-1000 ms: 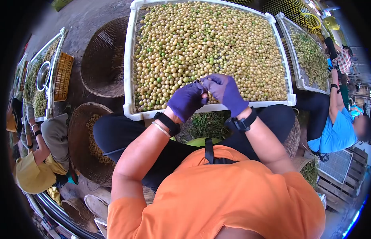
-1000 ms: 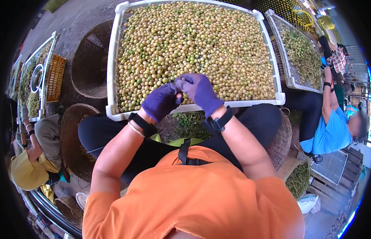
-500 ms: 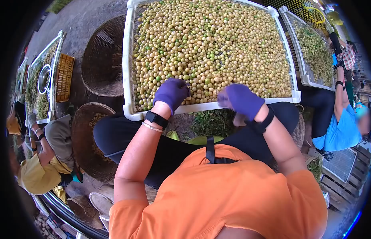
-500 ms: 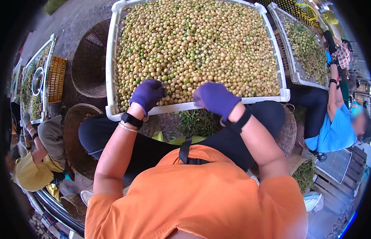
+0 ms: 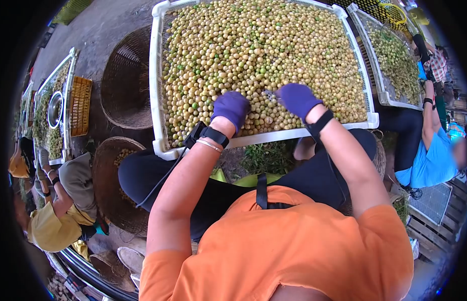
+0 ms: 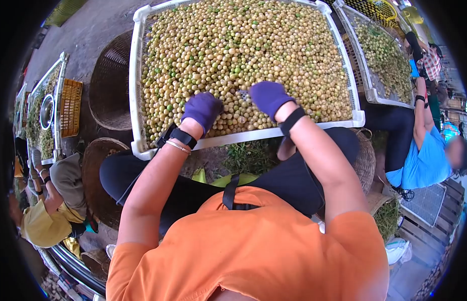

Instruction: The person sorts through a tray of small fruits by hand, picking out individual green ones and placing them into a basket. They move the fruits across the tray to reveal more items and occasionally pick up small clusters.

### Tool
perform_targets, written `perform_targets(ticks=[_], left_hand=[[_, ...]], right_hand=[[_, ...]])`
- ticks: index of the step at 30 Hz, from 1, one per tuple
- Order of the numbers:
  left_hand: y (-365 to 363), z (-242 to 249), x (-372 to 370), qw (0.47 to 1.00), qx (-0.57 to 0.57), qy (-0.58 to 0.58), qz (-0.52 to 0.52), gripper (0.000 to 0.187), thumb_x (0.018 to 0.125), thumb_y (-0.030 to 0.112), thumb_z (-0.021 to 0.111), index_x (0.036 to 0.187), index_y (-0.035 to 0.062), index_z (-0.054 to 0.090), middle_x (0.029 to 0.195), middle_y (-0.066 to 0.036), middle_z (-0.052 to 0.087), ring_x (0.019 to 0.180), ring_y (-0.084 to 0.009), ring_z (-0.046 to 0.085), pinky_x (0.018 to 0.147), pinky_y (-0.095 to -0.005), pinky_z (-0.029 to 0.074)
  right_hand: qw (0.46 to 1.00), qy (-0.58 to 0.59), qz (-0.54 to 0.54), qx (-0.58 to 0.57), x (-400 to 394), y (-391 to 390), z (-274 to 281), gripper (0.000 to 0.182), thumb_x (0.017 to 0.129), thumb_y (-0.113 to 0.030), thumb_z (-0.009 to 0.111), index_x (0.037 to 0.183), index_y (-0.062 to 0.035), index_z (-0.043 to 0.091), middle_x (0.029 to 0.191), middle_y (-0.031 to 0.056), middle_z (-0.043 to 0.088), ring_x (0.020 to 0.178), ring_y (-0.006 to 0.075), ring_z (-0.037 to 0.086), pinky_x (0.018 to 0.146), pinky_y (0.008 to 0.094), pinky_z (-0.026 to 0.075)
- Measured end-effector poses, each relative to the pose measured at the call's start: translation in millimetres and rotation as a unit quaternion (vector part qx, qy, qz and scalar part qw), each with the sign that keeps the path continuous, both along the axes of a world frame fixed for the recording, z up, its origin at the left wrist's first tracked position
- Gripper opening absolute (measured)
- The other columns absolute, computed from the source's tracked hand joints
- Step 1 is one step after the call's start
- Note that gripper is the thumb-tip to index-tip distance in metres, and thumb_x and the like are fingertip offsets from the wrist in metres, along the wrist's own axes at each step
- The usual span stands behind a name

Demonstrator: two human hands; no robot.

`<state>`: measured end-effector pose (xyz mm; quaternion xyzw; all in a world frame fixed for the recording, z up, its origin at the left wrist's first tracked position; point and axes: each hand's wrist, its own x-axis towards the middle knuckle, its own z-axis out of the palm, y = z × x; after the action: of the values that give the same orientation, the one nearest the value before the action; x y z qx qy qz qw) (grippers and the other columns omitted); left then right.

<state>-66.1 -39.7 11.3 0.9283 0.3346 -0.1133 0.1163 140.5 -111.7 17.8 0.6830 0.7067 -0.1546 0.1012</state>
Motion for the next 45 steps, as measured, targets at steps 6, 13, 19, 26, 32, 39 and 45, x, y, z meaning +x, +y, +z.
perform_targets(ticks=[6,13,19,26,32,39,45], left_hand=[[5.0,-13.1,-10.0,0.997,-0.027,-0.072,0.03,0.016,0.082,0.022,0.059,0.079,0.0084,0.068,0.082,-0.014,0.066,0.08,-0.0328,0.066,0.07,-0.0432,0.052],[24.3,21.4,-48.2,0.941,-0.125,-0.234,0.212,0.023,0.082,0.026,0.06,0.091,0.0081,0.071,0.086,-0.015,0.067,0.083,-0.0314,0.065,0.076,-0.0388,0.051],[18.3,23.3,-63.2,0.945,-0.161,-0.195,0.206,0.022,0.083,0.027,0.058,0.087,0.0089,0.071,0.086,-0.015,0.067,0.084,-0.0316,0.063,0.076,-0.039,0.049],[-12.5,3.3,-51.6,0.998,0.038,-0.047,0.006,0.014,0.083,0.027,0.06,0.084,0.0176,0.069,0.083,-0.01,0.064,0.078,-0.0297,0.063,0.067,-0.0442,0.05],[-4.6,0.2,-33.7,0.996,-0.014,-0.084,0.04,0.018,0.086,0.031,0.059,0.09,0.0153,0.068,0.086,-0.012,0.065,0.083,-0.0304,0.064,0.07,-0.0437,0.05],[20.5,45.3,-94.8,0.958,-0.098,-0.196,0.186,0.024,0.085,0.028,0.058,0.085,0.0068,0.069,0.085,-0.018,0.065,0.083,-0.0356,0.062,0.074,-0.0457,0.049],[2.3,28.1,-97.0,0.961,-0.138,-0.159,0.177,0.021,0.081,0.033,0.061,0.083,0.0137,0.07,0.085,-0.015,0.064,0.085,-0.0348,0.061,0.073,-0.0449,0.049]], right_hand=[[0.98,0.114,-0.04,0.156,17.8,26.0,30.6,0.022,0.086,-0.029,0.058,0.089,-0.0091,0.067,0.085,0.0138,0.067,0.083,0.0333,0.064,0.073,0.0444,0.05],[0.963,0.238,0.027,0.12,-37.4,29.4,-0.3,0.018,0.086,-0.021,0.06,0.098,-0.0079,0.066,0.091,0.015,0.063,0.085,0.0333,0.062,0.075,0.0421,0.049],[0.969,0.17,0.121,0.132,-61.5,23.6,-27.0,0.015,0.085,-0.013,0.053,0.09,-0.0099,0.066,0.088,0.0122,0.064,0.085,0.0295,0.065,0.074,0.041,0.052],[0.997,0.073,0.012,0.036,-23.1,24.0,11.9,0.02,0.082,-0.021,0.064,0.099,-0.0099,0.065,0.093,0.014,0.064,0.084,0.0333,0.064,0.073,0.0435,0.05],[0.98,0.168,0.063,0.089,-39.7,18.8,9.1,0.015,0.085,-0.022,0.058,0.088,-0.008,0.064,0.085,0.0148,0.064,0.083,0.0344,0.063,0.072,0.0454,0.049],[0.978,0.159,0.083,0.106,-38.4,23.5,1.7,0.013,0.085,-0.019,0.056,0.086,-0.01,0.065,0.085,0.0134,0.064,0.082,0.0334,0.063,0.072,0.0442,0.05],[0.973,0.154,0.154,0.071,-93.0,24.2,17.5,0.008,0.082,-0.012,0.056,0.084,-0.0093,0.063,0.085,0.0118,0.063,0.078,0.0307,0.065,0.066,0.0415,0.051]])
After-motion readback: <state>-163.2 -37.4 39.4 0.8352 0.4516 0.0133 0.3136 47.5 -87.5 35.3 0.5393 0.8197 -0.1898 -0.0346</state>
